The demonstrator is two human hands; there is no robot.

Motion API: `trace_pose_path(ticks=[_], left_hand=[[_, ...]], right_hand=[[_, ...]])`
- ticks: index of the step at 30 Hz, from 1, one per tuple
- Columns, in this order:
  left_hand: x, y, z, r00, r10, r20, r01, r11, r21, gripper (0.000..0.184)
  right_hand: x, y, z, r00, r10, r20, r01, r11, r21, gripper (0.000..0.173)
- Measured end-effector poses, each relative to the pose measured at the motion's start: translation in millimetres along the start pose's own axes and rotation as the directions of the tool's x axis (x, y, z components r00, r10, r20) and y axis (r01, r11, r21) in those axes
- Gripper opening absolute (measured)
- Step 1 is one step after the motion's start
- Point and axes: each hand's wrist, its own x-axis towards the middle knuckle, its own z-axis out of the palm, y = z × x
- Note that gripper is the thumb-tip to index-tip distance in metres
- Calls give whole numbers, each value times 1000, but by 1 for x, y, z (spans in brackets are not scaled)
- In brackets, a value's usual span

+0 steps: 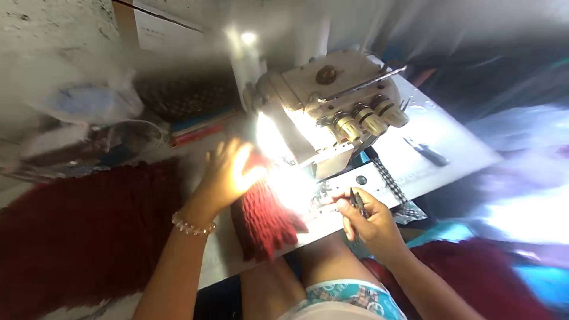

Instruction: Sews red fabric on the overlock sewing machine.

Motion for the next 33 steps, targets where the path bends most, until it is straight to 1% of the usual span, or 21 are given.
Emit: trace_pose_path(ticks=[1,3,5,7,9,11,12,13,14,15,16,17,19,20,22,24,26,28,30,31,33], left_hand=[[-1,3,-3,1000,-5,14,4,999,42,49],[-5,9,-6,1000,-4,20,2,996,84,46],[-9,11,-10,999,-3,40,0,998,70,41],[-18,11,-13,998,35,53,-36,999,12,32],[-29,12,-18,991,117,72,-111,991,-79,26],[-35,19,-28,968,216,124,-179,949,-260,25],[-36,31,-35,944,263,197,-166,899,-406,27],[-34,46,-36,918,288,274,-107,843,-527,30],[-30,67,-32,895,295,335,-62,825,-562,31],[-21,92,-23,872,327,363,-92,839,-536,31],[-9,118,-10,861,380,338,-188,856,-482,31],[5,147,6,858,431,281,-297,861,-413,29],[30,205,46,827,542,147,-455,800,-392,21],[41,232,68,804,588,86,-506,754,-419,19],[54,282,121,753,658,-20,-583,653,-482,19],[48,319,175,702,711,-46,-624,582,-522,19],[26,335,228,670,741,40,-611,581,-538,21],[-3,327,286,636,754,161,-575,603,-553,19],[-29,305,329,586,735,340,-479,653,-586,21],[-39,294,339,565,712,417,-427,685,-591,23],[-49,275,341,575,657,487,-346,735,-583,27]], right_hand=[[3,-3,1,999,-39,-24,36,996,-84,20],[11,-13,6,996,-83,22,86,948,-305,29],[14,-21,22,994,6,106,41,899,-437,38],[16,-21,39,978,105,182,-30,927,-375,32],[11,-18,34,945,150,292,-99,978,-182,21],[-1,-26,1,920,57,387,-27,996,-83,16],[-10,-34,-23,918,-4,397,50,993,-106,14],[-21,-43,-49,921,-60,385,127,981,-150,12],[-33,-52,-78,926,-85,368,176,959,-220,11],[-46,-63,-106,939,-88,331,200,926,-319,10],[-61,-73,-133,958,-97,269,215,863,-457,10],[-79,-86,-158,978,-94,185,191,760,-622,10],[-124,-112,-199,996,-87,-11,33,493,-869,16],[-148,-121,-215,989,-98,-107,-62,385,-921,21],[-193,-126,-237,965,-124,-233,-195,256,-947,27],[-229,-110,-244,958,-94,-273,-251,195,-948,28],[-256,-75,-237,948,32,-315,-316,177,-932,23],[-281,-22,-225,903,220,-369,-411,189,-892,20],[-304,39,-212,816,415,-402,-526,244,-815,21],[-313,64,-207,761,509,-403,-585,270,-765,23],[-319,94,-204,698,610,-375,-637,291,-713,24]])
